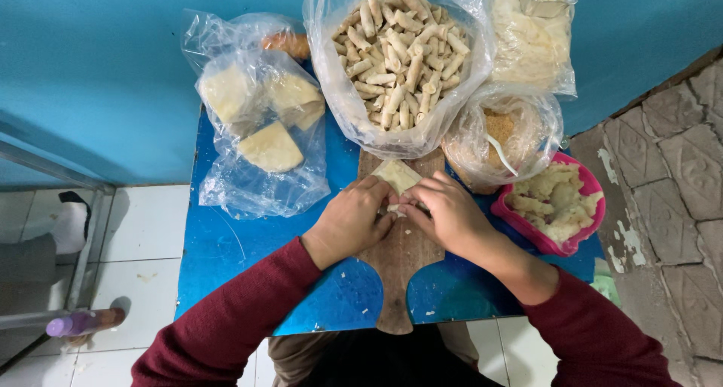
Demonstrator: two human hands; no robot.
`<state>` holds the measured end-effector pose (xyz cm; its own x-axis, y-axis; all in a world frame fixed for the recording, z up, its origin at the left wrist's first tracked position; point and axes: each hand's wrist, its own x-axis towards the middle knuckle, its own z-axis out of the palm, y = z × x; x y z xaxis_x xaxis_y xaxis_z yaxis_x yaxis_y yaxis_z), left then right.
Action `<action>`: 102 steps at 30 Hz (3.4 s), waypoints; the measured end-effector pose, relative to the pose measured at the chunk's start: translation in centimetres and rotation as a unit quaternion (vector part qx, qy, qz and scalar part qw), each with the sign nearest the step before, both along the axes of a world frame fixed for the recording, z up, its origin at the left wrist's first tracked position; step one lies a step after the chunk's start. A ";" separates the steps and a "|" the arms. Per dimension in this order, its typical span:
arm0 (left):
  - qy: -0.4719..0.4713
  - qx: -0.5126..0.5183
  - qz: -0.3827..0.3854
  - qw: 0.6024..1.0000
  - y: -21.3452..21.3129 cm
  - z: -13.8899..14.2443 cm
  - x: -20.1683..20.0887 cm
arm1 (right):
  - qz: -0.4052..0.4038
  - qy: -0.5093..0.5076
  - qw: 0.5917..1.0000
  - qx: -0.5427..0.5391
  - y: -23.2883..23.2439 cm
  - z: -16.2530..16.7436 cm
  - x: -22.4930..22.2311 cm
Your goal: The person sits at a small blue table and folds square dough sheets into filled pastry pockets. They spoon a brown filling from a plastic bag onto a dough sheet, fold the sheet over into a triangle, press the edges closed, and stack the finished pockets on a wooden board, moving completed ones into a pink bowl.
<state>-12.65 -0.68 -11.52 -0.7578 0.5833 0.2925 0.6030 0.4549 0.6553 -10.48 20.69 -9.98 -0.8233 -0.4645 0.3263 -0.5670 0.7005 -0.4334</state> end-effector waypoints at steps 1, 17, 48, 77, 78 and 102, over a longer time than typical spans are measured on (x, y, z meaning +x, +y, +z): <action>-0.002 0.004 -0.001 1.000 0.0 0.0 -0.1 | 0.001 -0.008 1.000 -0.008 0.0 0.0 -0.1; -0.032 0.050 0.044 0.997 0.5 0.3 0.2 | -0.039 -0.094 0.992 -0.071 0.6 -1.2 -1.3; 0.021 0.061 0.063 0.996 0.6 -0.3 0.5 | -0.043 0.062 0.997 0.015 -0.8 0.9 0.3; 0.139 -0.052 -0.029 0.988 -1.4 -0.1 -0.4 | -0.033 0.085 0.996 -0.023 -0.4 0.2 -1.1; 0.132 -0.056 -0.038 0.989 -1.6 0.1 -0.4 | -0.035 0.095 0.995 -0.026 -0.4 0.3 -1.0; 0.018 -0.077 0.032 0.996 -1.9 4.1 1.2 | -0.088 -0.186 0.947 -0.247 1.7 -0.5 -0.3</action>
